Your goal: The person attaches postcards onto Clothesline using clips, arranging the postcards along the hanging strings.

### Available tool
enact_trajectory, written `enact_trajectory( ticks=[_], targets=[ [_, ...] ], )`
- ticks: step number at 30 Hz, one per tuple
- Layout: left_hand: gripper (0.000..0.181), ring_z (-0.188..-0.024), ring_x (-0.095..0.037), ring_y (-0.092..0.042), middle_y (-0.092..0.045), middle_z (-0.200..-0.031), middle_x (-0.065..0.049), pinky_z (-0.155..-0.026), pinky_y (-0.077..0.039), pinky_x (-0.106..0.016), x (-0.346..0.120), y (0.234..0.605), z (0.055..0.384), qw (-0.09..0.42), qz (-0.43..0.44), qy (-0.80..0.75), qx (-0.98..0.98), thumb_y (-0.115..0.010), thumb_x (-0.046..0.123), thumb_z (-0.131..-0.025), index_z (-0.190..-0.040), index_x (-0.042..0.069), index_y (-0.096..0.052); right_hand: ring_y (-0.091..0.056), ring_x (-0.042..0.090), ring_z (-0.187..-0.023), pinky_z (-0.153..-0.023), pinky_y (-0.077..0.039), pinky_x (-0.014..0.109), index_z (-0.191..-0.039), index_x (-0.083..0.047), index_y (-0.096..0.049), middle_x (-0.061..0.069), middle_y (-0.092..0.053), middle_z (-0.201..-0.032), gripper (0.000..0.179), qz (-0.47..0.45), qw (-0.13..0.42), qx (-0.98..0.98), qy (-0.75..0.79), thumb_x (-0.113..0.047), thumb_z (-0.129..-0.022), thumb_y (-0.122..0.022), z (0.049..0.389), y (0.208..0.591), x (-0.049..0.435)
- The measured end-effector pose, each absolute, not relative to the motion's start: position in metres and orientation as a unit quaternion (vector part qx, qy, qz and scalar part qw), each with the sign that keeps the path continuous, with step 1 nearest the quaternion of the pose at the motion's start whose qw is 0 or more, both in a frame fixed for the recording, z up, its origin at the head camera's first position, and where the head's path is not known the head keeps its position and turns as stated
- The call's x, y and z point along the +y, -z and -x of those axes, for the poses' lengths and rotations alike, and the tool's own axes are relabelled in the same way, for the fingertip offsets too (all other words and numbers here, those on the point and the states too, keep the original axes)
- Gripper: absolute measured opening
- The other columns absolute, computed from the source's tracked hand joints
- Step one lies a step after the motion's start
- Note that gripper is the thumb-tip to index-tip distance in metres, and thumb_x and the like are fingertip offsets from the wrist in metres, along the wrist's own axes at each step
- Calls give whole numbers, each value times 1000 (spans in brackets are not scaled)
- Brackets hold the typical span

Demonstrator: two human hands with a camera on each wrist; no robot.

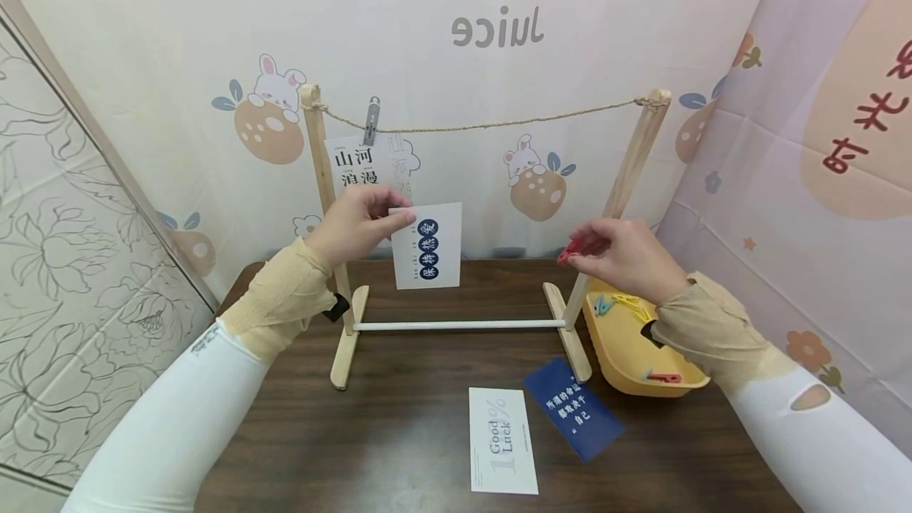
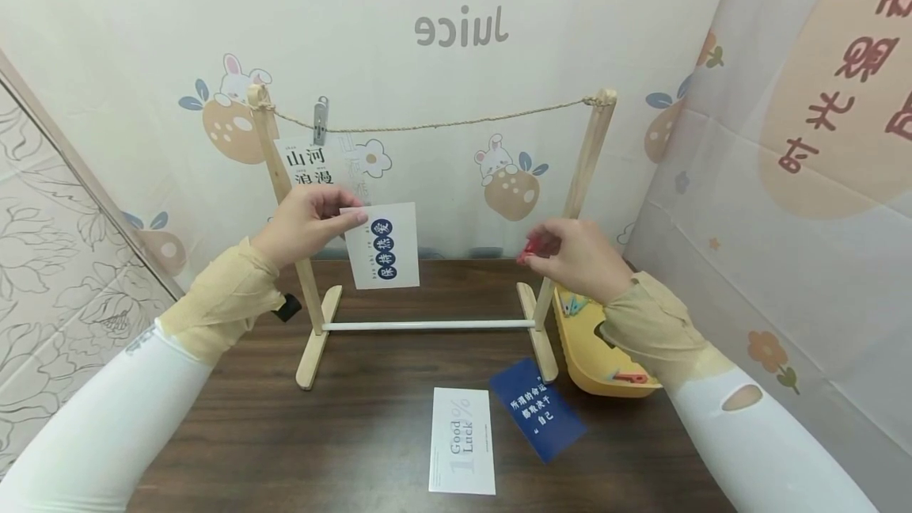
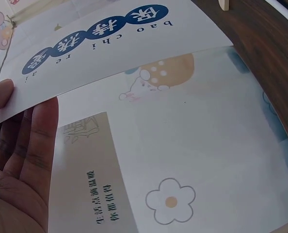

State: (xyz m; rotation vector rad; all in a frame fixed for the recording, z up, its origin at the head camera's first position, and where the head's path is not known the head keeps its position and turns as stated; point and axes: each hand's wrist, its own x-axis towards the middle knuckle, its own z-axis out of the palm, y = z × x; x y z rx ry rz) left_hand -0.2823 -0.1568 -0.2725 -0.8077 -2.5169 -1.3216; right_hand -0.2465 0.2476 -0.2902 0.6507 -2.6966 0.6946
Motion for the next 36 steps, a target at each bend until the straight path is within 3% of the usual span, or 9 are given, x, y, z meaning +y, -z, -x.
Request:
enact_trajectory(
  ticks=[7,12,19,25,27,32,36],
  targets=[
    [15,-74,-13,-63,-77,-97,-16,-69,-52,-21,-156,264,282,104,278,440,-847,-75,13,-103,-106,-3,-77,-77,24,-86,-74,-55,13,-103,-1,-78,11,-81,-94,16,-240,147,-927,-247,-3,-90,-86,248,283,240],
    [15,-73,-12,-62,-78,-97,-16,-68,-51,-21,-155,259,283,112,275,439,-848,-75,13,-103,-106,-2,-77,-77,26,-89,-76,-56,18,-106,0,-77,12,-81,-97,18,-240,142,-930,-238,-3,-90,-85,248,277,236],
    [15,-70,-9,-62,-78,-97,-18,-66,-53,-19,-153,251,283,120,281,447,-841,-77,11,-102,-105,-4,-76,-77,27,-91,-80,-60,28,-108,0,-78,13,-81,-99,19,-240,141,-933,-228,-5,-91,-85,248,270,230],
    [16,-71,-6,-62,-78,-96,-17,-66,-52,-18,-152,246,284,125,270,438,-848,-77,12,-102,-106,-3,-77,-77,28,-93,-86,-64,46,-109,0,-77,13,-81,-101,18,-245,135,-934,-223,-5,-93,-83,248,263,224],
    [16,-71,-5,-62,-78,-96,-17,-66,-52,-18,-152,244,284,126,269,437,-849,-77,13,-102,-107,-3,-77,-77,28,-94,-86,-63,44,-110,0,-77,14,-81,-101,18,-247,132,-933,-224,-5,-93,-83,249,260,222],
    [16,-71,-8,-64,-78,-97,-18,-65,-53,-17,-153,239,285,124,267,439,-849,-76,12,-102,-106,-3,-77,-78,28,-93,-83,-59,24,-111,0,-77,14,-82,-101,20,-258,138,-930,-224,-3,-92,-83,250,254,218],
    [17,-71,-7,-64,-78,-97,-19,-65,-52,-17,-153,236,286,123,265,434,-852,-76,13,-102,-107,-3,-76,-78,29,-93,-86,-65,38,-113,1,-76,15,-82,-102,22,-262,144,-927,-226,-2,-92,-83,250,251,216]
  ],
)
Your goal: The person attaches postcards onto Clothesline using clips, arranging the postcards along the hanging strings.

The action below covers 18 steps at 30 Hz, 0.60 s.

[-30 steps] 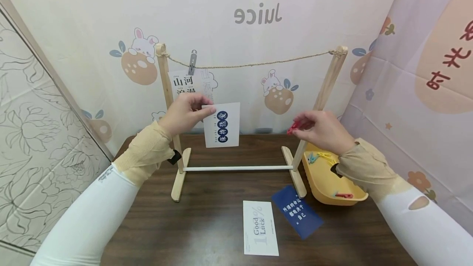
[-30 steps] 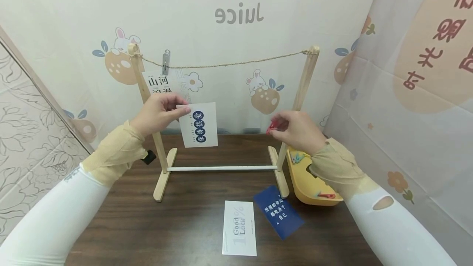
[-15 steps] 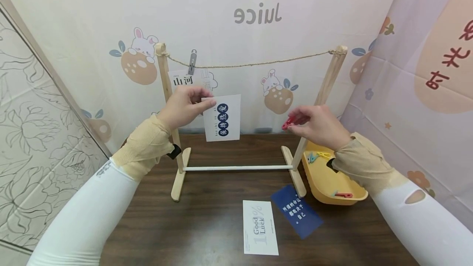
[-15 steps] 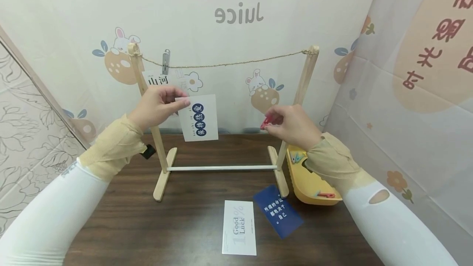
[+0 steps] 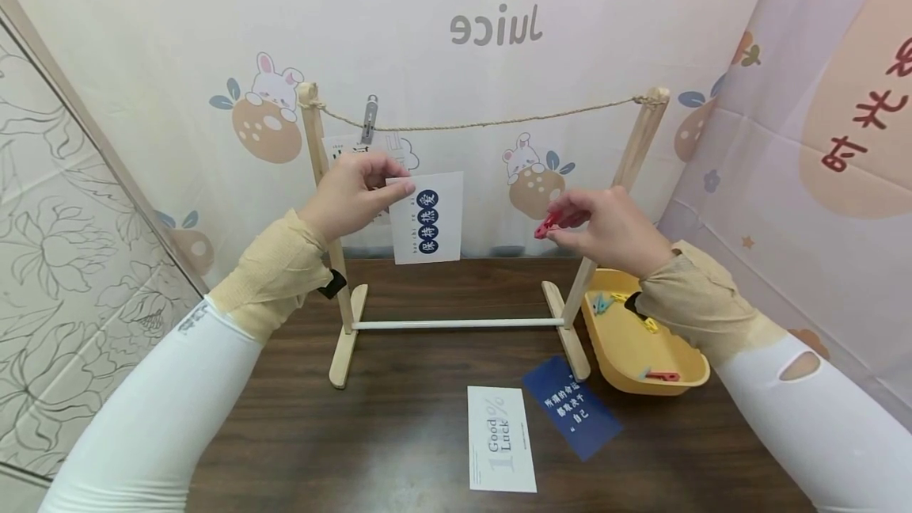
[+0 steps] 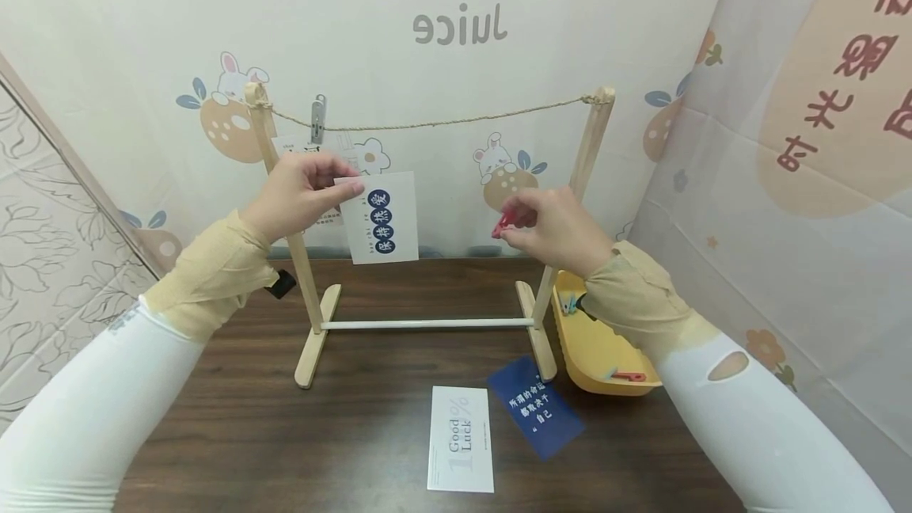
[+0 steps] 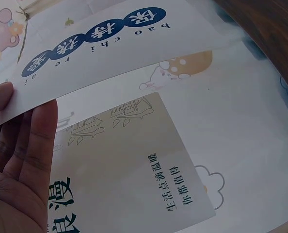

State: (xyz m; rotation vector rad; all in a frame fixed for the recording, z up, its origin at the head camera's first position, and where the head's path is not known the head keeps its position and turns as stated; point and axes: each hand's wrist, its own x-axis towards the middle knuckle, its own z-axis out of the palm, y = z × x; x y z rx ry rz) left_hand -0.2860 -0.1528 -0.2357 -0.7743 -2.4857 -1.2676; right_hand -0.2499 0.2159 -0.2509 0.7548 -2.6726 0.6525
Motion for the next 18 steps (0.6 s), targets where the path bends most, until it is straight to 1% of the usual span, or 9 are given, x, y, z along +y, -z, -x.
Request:
enact_trajectory(
  ticks=[2,4,11,18],
  targets=[
    [17,-71,-6,-63,-78,-98,-19,-65,-52,-17,-152,234,286,127,268,430,-853,-76,13,-102,-108,-3,-77,-79,30,-94,-88,-65,48,-114,1,-75,16,-82,-102,23,-263,144,-926,-228,-1,-92,-83,250,250,215],
    [17,-72,-5,-63,-78,-100,-19,-65,-52,-17,-152,233,286,132,272,427,-852,-76,12,-102,-109,-3,-77,-79,30,-94,-89,-64,51,-114,1,-75,16,-82,-103,23,-265,145,-926,-228,-2,-93,-83,250,249,214],
    [17,-68,-6,-60,-79,-97,-18,-62,-49,-18,-150,231,288,137,279,421,-852,-76,12,-103,-111,-3,-77,-79,30,-95,-90,-64,53,-114,-1,-76,15,-82,-104,21,-281,161,-917,-235,-3,-94,-83,248,245,209],
    [18,-68,-5,-60,-79,-98,-18,-62,-49,-17,-148,230,288,136,277,426,-850,-75,13,-103,-111,-2,-78,-79,31,-95,-91,-63,54,-113,0,-76,16,-82,-104,21,-285,176,-912,-238,-4,-94,-83,247,239,203]
  ],
)
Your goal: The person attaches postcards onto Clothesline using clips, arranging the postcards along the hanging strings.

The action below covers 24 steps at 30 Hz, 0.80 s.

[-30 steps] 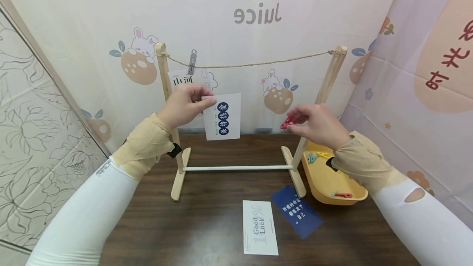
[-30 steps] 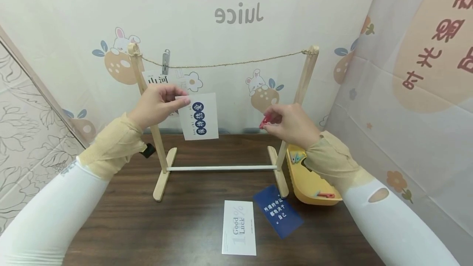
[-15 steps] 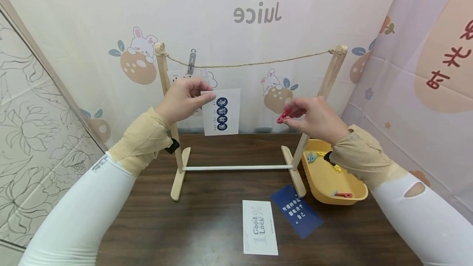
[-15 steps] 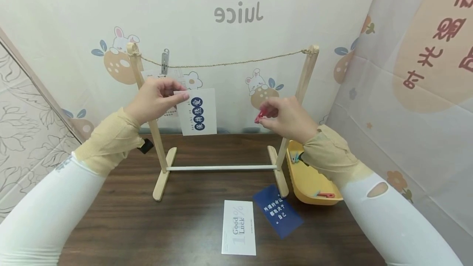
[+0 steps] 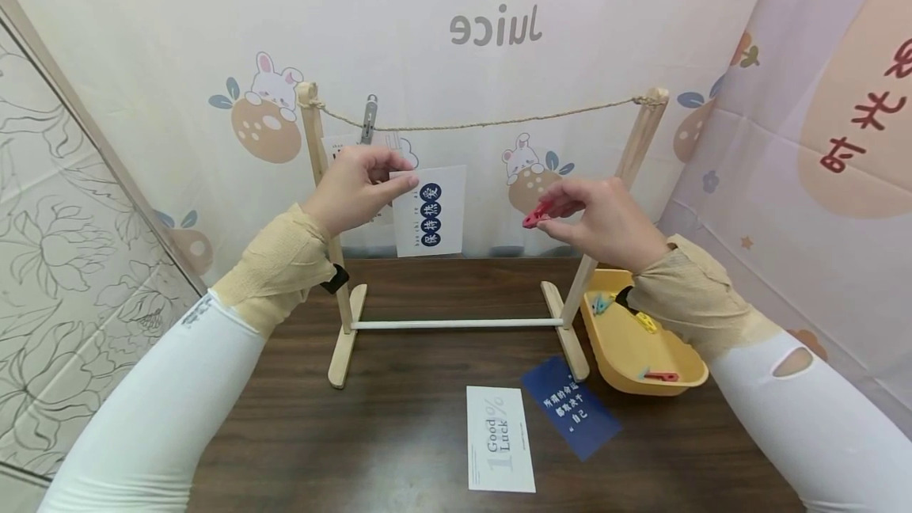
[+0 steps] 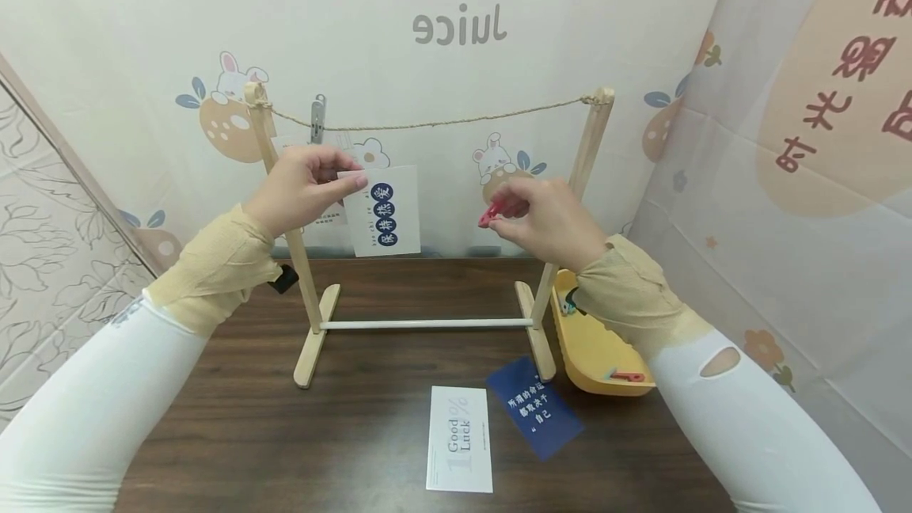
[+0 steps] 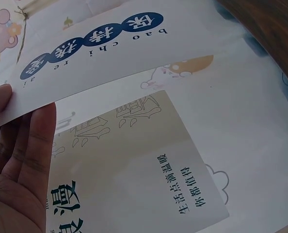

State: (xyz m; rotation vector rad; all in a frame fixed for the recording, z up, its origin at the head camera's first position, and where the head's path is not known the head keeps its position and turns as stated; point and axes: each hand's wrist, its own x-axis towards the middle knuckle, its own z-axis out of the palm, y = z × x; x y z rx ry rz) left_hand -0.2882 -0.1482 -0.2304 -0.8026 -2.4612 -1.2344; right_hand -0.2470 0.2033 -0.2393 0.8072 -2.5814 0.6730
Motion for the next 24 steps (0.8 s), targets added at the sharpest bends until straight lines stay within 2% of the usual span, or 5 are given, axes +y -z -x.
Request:
enact_trajectory(
  ticks=[6,9,13,24],
  targets=[
    [17,-67,-7,-59,-77,-91,-16,-61,-48,-19,-147,227,290,142,285,428,-846,-74,12,-104,-110,-3,-77,-79,30,-94,-91,-64,50,-114,0,-76,16,-81,-104,22,-291,184,-907,-243,-2,-94,-83,248,233,199],
    [16,-64,-6,-59,-77,-90,-17,-60,-48,-19,-146,225,291,149,289,431,-841,-75,11,-103,-108,-4,-77,-79,27,-93,-88,-62,32,-113,-1,-77,15,-81,-103,21,-293,192,-904,-246,-2,-93,-84,249,230,196],
    [14,-64,-4,-60,-77,-93,-19,-60,-50,-18,-145,222,291,155,288,433,-840,-75,10,-103,-106,-4,-77,-78,24,-91,-82,-51,12,-112,-3,-78,12,-82,-101,19,-300,201,-898,-251,-4,-94,-84,250,226,192],
    [19,-64,-1,-60,-78,-96,-20,-61,-49,-16,-142,217,291,161,283,434,-840,-74,13,-104,-109,-5,-76,-80,24,-89,-78,-50,9,-109,-3,-79,11,-83,-99,16,-316,219,-883,-269,-6,-94,-85,252,216,178]
  ],
)
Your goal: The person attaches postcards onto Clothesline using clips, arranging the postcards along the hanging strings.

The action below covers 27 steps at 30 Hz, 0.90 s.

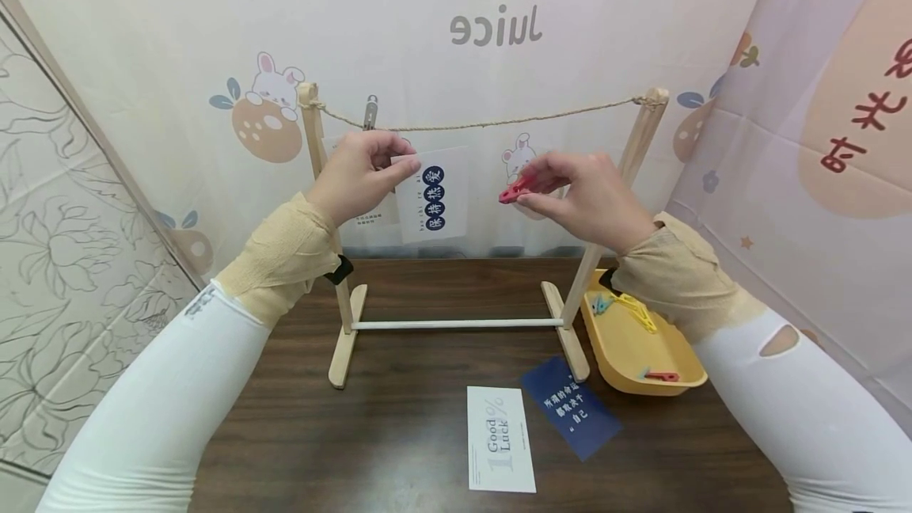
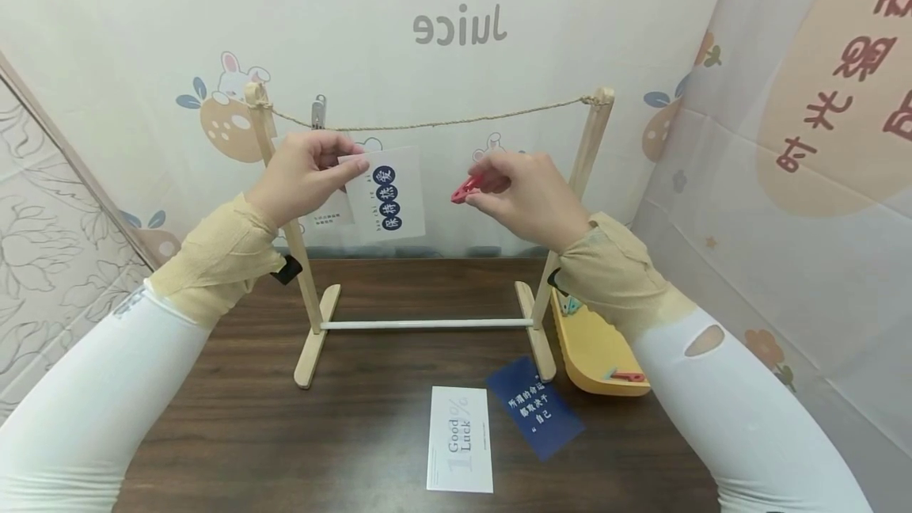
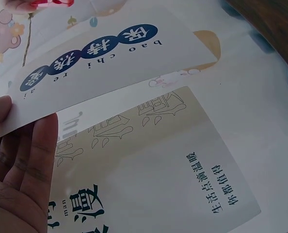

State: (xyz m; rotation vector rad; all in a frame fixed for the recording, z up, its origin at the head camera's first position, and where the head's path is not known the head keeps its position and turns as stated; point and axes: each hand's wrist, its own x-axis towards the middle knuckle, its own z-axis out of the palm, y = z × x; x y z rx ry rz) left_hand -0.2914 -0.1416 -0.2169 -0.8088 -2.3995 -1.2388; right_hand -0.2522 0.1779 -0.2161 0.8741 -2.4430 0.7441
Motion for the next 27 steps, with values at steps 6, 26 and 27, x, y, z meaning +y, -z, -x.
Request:
enact_trajectory(
  ticks=[6,26,27],
  targets=[
    [19,-70,0,-61,-78,-101,-19,-65,-50,-15,-140,214,290,161,278,430,-844,-74,15,-105,-110,-3,-76,-80,27,-91,-80,-51,7,-112,0,-78,14,-83,-102,19,-314,226,-877,-287,-5,-95,-84,251,210,171],
    [18,-78,-8,-59,-75,-99,-17,-73,-46,-18,-134,216,295,196,253,417,-850,-68,14,-107,-111,-2,-75,-80,27,-94,-83,-49,9,-111,-1,-78,14,-83,-104,17,-302,266,-868,-292,-7,-95,-84,256,197,158],
    [18,-78,-8,-59,-75,-99,-17,-73,-46,-18,-134,216,295,198,253,417,-850,-68,14,-107,-111,-2,-75,-80,27,-94,-83,-49,10,-111,-1,-78,14,-83,-104,17,-301,267,-868,-289,-8,-95,-84,257,196,158]
  ],
)
